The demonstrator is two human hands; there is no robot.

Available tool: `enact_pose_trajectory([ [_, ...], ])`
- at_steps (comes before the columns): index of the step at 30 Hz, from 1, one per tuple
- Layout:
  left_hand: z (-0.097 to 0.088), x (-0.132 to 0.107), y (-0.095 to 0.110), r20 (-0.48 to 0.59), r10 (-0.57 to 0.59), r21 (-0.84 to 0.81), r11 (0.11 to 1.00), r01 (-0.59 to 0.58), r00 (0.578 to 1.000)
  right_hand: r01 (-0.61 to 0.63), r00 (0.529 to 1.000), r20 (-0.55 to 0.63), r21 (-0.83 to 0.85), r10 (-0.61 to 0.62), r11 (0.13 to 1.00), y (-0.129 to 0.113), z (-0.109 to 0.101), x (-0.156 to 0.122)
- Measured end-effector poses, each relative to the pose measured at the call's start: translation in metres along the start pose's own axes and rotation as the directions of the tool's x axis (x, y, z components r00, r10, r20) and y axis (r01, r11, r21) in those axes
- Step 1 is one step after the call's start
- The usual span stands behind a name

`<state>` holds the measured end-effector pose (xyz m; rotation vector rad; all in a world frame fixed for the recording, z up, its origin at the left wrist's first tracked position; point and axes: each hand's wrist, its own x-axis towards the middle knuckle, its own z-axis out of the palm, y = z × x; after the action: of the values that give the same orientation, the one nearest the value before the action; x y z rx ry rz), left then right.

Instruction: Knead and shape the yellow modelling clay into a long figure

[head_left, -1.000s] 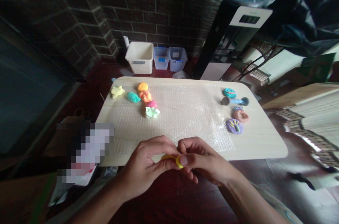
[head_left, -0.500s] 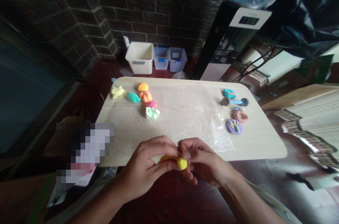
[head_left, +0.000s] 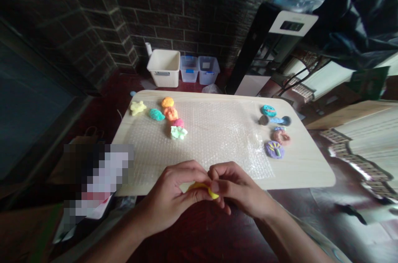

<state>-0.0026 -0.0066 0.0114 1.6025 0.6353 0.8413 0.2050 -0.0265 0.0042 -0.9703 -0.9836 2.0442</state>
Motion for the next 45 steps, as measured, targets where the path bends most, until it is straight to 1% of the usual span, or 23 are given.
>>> enact_pose_trajectory([
  [5,0.000,0.002,0.001,0.003,-0.017,0.003,1.000,0.017,1.000,-0.011,1.000,0.003,-0.062,0.011,0.998,-0.003,0.001,-0.001],
  [8,0.000,0.002,0.003,0.001,-0.018,0.001,1.000,0.018,1.000,-0.024,1.000,-0.019,-0.136,0.021,0.990,-0.005,0.002,-0.002],
  [12,0.000,0.001,0.002,0.009,-0.019,0.000,1.000,0.019,1.000,-0.020,1.000,-0.025,-0.189,0.015,0.982,-0.004,0.003,-0.003],
  [15,0.000,0.000,0.001,0.004,-0.010,0.004,1.000,0.010,1.000,-0.039,0.998,-0.056,-0.239,0.027,0.970,-0.002,0.003,-0.004],
  [21,0.000,-0.001,0.000,0.010,-0.014,-0.010,1.000,0.014,1.000,0.010,0.999,-0.038,-0.268,-0.021,0.963,-0.005,0.006,-0.006],
  [23,0.000,-0.001,0.000,0.014,-0.009,-0.009,1.000,0.009,1.000,-0.007,0.999,-0.048,-0.271,-0.006,0.962,-0.005,0.006,-0.006],
  [26,0.000,-0.002,-0.001,0.017,-0.004,0.005,1.000,0.004,1.000,-0.029,0.999,-0.029,-0.272,0.022,0.962,-0.006,0.007,-0.006],
  [30,0.000,-0.003,-0.004,0.016,-0.006,0.039,0.999,0.006,1.000,0.010,0.998,-0.054,-0.366,-0.032,0.931,-0.006,0.006,-0.006],
  [37,0.000,-0.002,-0.005,0.011,0.010,0.089,0.996,-0.011,1.000,0.023,0.993,-0.092,-0.499,-0.079,0.866,-0.008,0.007,-0.008],
  [39,0.000,-0.001,-0.004,0.011,0.007,0.080,0.997,-0.008,1.000,0.013,0.995,-0.085,-0.473,-0.061,0.881,-0.008,0.005,-0.008],
  [40,0.000,-0.001,-0.004,0.013,0.004,0.076,0.997,-0.005,1.000,0.002,0.997,-0.070,-0.431,-0.036,0.902,-0.008,0.004,-0.008],
  [43,0.000,-0.001,-0.002,0.008,0.010,0.065,0.998,-0.010,1.000,-0.027,1.000,-0.014,-0.257,0.024,0.966,-0.006,-0.001,-0.007],
  [45,0.000,-0.001,-0.001,0.003,0.024,0.054,0.998,-0.024,1.000,-0.025,0.999,0.018,-0.152,0.028,0.988,-0.004,-0.003,-0.006],
])
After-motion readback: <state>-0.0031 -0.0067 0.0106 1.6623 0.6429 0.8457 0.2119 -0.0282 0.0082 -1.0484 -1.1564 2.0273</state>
